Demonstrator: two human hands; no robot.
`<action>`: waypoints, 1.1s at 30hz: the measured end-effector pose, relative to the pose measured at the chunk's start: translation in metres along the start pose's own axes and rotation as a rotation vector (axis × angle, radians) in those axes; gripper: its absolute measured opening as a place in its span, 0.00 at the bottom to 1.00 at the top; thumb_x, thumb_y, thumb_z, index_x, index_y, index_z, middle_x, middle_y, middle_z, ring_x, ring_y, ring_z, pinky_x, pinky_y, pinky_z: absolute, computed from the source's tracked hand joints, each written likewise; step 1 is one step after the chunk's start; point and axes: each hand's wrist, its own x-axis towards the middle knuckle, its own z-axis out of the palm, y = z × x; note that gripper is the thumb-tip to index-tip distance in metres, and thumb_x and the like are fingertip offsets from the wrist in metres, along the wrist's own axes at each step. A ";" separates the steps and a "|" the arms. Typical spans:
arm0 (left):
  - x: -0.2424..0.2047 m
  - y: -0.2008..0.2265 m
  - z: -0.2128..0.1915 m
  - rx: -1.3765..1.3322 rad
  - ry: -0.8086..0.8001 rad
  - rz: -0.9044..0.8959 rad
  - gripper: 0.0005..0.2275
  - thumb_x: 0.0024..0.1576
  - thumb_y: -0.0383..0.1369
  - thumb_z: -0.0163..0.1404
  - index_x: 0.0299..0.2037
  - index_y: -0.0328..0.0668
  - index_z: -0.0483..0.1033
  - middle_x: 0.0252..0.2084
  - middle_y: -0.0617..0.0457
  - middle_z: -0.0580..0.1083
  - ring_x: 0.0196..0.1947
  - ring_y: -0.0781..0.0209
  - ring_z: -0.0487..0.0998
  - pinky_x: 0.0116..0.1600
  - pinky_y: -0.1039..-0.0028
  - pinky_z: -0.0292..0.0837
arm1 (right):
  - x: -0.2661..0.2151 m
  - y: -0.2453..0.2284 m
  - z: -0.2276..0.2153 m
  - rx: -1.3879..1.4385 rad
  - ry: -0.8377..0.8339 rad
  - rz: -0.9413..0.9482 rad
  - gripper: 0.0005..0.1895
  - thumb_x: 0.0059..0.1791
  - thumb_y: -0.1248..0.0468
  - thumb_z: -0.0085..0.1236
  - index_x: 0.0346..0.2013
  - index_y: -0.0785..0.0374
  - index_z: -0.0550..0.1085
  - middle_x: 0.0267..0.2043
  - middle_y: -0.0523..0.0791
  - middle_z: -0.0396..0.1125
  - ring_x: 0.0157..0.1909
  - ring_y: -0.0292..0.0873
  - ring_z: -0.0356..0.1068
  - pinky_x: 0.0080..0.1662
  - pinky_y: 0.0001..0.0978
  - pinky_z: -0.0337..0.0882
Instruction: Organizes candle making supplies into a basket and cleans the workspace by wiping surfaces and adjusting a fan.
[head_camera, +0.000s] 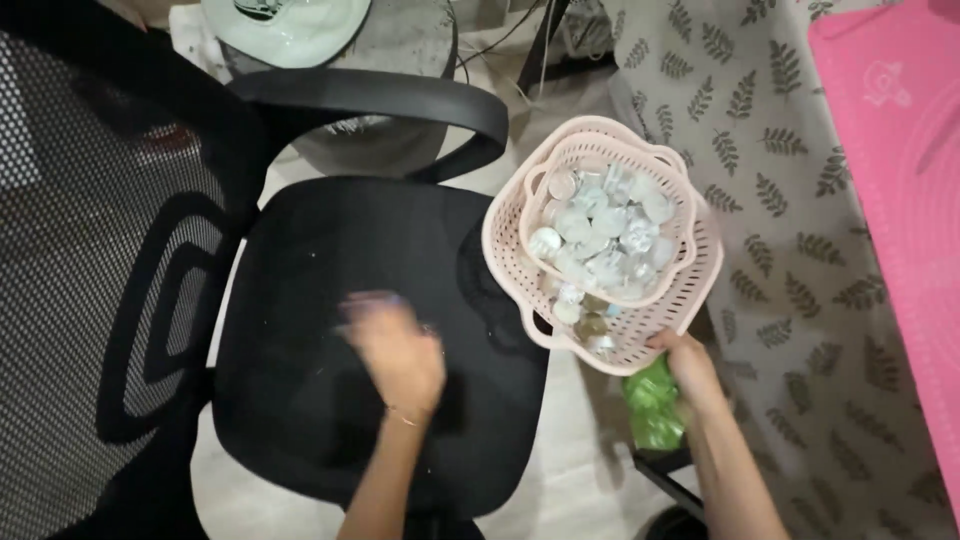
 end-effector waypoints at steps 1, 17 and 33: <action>-0.015 -0.004 0.003 0.009 -0.021 -0.001 0.32 0.57 0.40 0.45 0.68 0.24 0.55 0.72 0.23 0.52 0.72 0.20 0.47 0.71 0.34 0.38 | -0.011 0.010 0.003 -0.001 0.001 0.023 0.17 0.44 0.69 0.48 0.46 0.72 0.73 0.39 0.52 0.71 0.35 0.50 0.71 0.38 0.43 0.72; 0.015 -0.006 -0.013 -0.105 -0.176 0.079 0.30 0.62 0.36 0.43 0.73 0.26 0.53 0.76 0.32 0.52 0.75 0.30 0.50 0.75 0.40 0.41 | -0.005 0.049 0.019 0.068 0.048 -0.001 0.14 0.46 0.69 0.47 0.44 0.75 0.72 0.39 0.54 0.71 0.35 0.49 0.71 0.38 0.40 0.72; 0.037 0.024 -0.027 0.001 -0.492 0.106 0.30 0.61 0.37 0.42 0.73 0.31 0.51 0.76 0.38 0.51 0.75 0.36 0.50 0.74 0.44 0.41 | -0.054 -0.012 -0.001 0.081 0.080 0.033 0.14 0.48 0.65 0.46 0.45 0.70 0.72 0.37 0.52 0.72 0.31 0.49 0.72 0.33 0.41 0.74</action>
